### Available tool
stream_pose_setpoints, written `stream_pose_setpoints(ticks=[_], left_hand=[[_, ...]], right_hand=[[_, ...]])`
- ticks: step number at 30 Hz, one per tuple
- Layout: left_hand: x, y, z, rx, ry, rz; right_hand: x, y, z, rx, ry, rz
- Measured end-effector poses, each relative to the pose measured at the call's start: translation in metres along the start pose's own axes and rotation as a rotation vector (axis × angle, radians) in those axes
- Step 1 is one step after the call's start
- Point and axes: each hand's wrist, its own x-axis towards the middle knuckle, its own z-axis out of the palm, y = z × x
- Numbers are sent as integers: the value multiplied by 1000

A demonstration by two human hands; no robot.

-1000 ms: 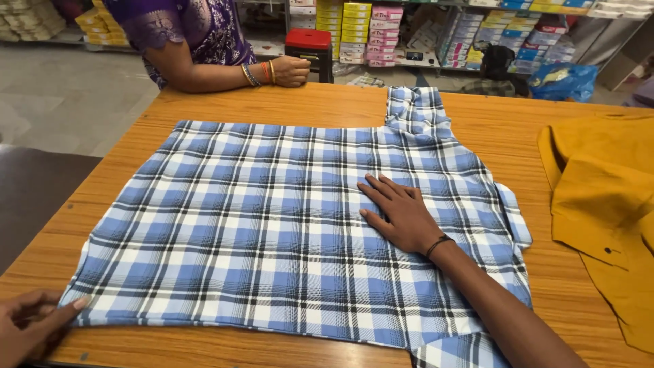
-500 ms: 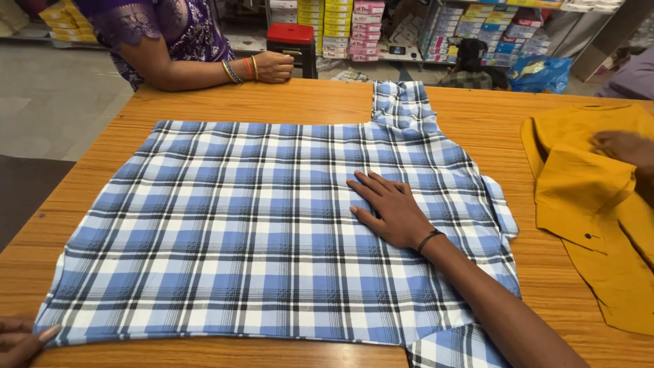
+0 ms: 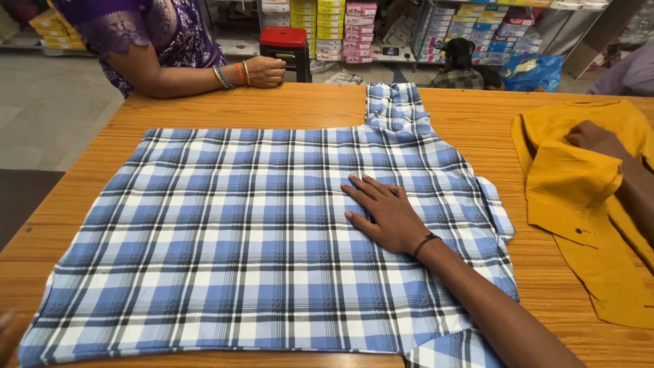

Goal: Folding a blue and white plaid shirt on a wooden table.

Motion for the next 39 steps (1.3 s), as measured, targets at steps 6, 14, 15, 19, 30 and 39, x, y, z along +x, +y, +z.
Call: stream_pose_setpoints(ticks=[6,14,15,19,30,39], left_hand=[[-31,340,-20,-18,37,300],[-19,466,80,85,-178,779],[-15,464,83,166,-291,720],[4,419,74,372,-402,592],[29,281,16,351,-86,243],[34,273,21,400,-123,248]], right_hand=[[-4,-5,-4,16,37,-26],[0,1,6,-74,65,89],[1,3,6,-81,44,102],[-1,9,11,-89,34,98],[1,13,15,-126,26,100],[1,14,11,-151,-19,106]])
